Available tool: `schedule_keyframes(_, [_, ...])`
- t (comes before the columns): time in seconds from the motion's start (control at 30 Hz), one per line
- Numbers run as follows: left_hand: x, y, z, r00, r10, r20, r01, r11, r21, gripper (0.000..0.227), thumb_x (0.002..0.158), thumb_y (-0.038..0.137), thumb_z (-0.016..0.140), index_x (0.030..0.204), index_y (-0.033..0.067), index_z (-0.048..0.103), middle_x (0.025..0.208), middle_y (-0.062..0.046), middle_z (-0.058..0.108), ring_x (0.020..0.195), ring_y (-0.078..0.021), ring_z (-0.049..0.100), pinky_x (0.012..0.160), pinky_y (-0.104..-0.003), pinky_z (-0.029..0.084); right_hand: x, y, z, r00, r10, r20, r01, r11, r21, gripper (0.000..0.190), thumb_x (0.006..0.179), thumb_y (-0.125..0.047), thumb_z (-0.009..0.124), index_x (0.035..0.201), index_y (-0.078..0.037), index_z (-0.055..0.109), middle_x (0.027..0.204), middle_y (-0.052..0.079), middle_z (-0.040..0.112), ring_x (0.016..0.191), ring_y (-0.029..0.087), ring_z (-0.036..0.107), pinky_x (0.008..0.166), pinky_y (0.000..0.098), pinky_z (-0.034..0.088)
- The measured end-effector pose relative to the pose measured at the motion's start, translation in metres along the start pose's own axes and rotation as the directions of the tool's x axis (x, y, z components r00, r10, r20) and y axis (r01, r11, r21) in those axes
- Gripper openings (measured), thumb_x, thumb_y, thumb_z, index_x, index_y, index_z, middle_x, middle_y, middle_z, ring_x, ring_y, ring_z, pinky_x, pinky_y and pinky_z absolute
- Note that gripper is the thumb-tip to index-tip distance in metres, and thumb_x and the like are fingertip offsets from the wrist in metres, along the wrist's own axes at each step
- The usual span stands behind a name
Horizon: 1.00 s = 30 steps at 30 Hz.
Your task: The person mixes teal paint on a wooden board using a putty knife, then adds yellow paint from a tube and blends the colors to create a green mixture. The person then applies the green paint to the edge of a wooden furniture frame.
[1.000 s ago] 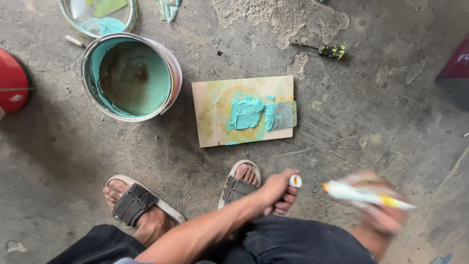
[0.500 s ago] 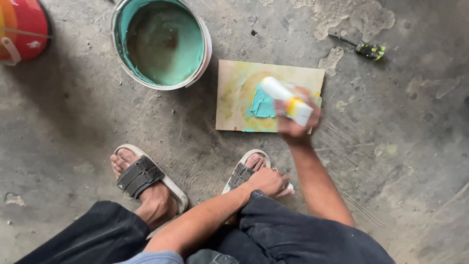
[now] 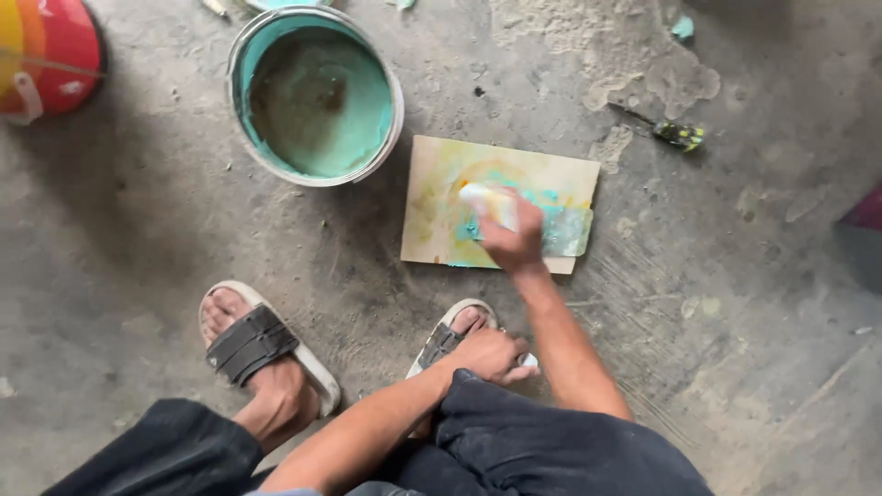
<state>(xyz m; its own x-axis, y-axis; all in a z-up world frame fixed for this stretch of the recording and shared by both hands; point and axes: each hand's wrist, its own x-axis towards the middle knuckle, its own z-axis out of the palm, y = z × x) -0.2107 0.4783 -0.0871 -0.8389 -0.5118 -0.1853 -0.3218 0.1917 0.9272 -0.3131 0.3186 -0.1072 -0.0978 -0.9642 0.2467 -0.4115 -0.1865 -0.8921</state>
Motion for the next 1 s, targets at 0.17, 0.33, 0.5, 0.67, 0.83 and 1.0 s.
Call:
schedule_keyframes(0.17, [0.008, -0.007, 0.003, 0.998, -0.018, 0.059, 0.017, 1.0, 0.015, 0.049, 0.095, 0.055, 0.05, 0.093, 0.0074, 0.06, 0.083, -0.022, 0.068, 0.073, -0.0464, 0.069, 0.061, -0.058, 0.049, 0.015, -0.037, -0.01, 0.989, -0.147, 0.001, 0.144, 0.969, -0.203, 0.018, 0.089, -0.01, 0.079, 0.1, 0.003, 0.074, 0.089, 0.017, 0.074, 0.076, 0.035, 0.073, 0.068, 0.0396, 0.058])
schedule_keyframes(0.33, [0.007, 0.0, 0.005, 1.0, -0.005, 0.024, 0.005, 1.0, -0.013, 0.052, 0.093, 0.058, 0.051, 0.09, 0.007, 0.06, 0.075, -0.023, 0.065, 0.07, -0.0464, 0.07, 0.066, -0.057, 0.055, 0.016, -0.052, -0.012, 0.992, -0.12, -0.031, 0.118, 0.991, -0.063, 0.014, 0.09, -0.011, 0.079, 0.099, -0.002, 0.077, 0.09, 0.014, 0.077, 0.076, 0.033, 0.075, 0.071, 0.0374, 0.061])
schedule_keyframes(0.5, [-0.001, 0.005, -0.004, 0.999, -0.011, 0.038, 0.013, 0.998, -0.068, 0.053, 0.094, 0.057, 0.051, 0.089, 0.0052, 0.061, 0.075, -0.026, 0.065, 0.073, -0.0495, 0.069, 0.067, -0.059, 0.056, 0.001, -0.052, -0.016, 0.983, -0.176, -0.048, 0.168, 0.976, -0.14, 0.017, 0.091, -0.013, 0.079, 0.1, 0.001, 0.075, 0.089, 0.016, 0.074, 0.079, 0.037, 0.075, 0.073, 0.0396, 0.06])
schedule_keyframes(0.67, [0.004, -0.003, -0.012, 0.998, -0.004, 0.064, 0.006, 1.0, -0.028, 0.047, 0.092, 0.055, 0.051, 0.092, 0.0089, 0.062, 0.075, -0.02, 0.068, 0.076, -0.043, 0.072, 0.073, -0.055, 0.058, 0.005, -0.045, -0.01, 0.976, -0.216, 0.017, 0.215, 0.956, -0.198, 0.017, 0.088, -0.01, 0.079, 0.101, 0.001, 0.075, 0.088, 0.015, 0.074, 0.075, 0.035, 0.074, 0.07, 0.0389, 0.061])
schedule_keyframes(0.83, [0.009, -0.012, -0.007, 1.0, 0.01, 0.007, -0.01, 0.999, -0.05, 0.045, 0.093, 0.052, 0.052, 0.091, 0.0082, 0.061, 0.075, -0.021, 0.069, 0.074, -0.0448, 0.071, 0.072, -0.056, 0.057, -0.011, -0.018, -0.002, 0.95, -0.303, 0.073, 0.311, 0.908, -0.28, 0.015, 0.088, -0.009, 0.079, 0.096, 0.002, 0.072, 0.079, 0.019, 0.068, 0.069, 0.041, 0.071, 0.061, 0.0437, 0.059])
schedule_keyframes(1.0, [0.009, -0.016, 0.0, 0.999, -0.014, 0.035, 0.02, 0.984, -0.176, 0.036, 0.084, 0.043, 0.065, 0.091, 0.0084, 0.064, 0.079, -0.018, 0.07, 0.084, -0.0445, 0.072, 0.079, -0.055, 0.057, -0.031, 0.006, 0.002, 0.934, -0.334, 0.125, 0.356, 0.887, -0.294, 0.018, 0.081, -0.008, 0.08, 0.092, 0.005, 0.071, 0.079, 0.022, 0.067, 0.068, 0.042, 0.07, 0.061, 0.0435, 0.06])
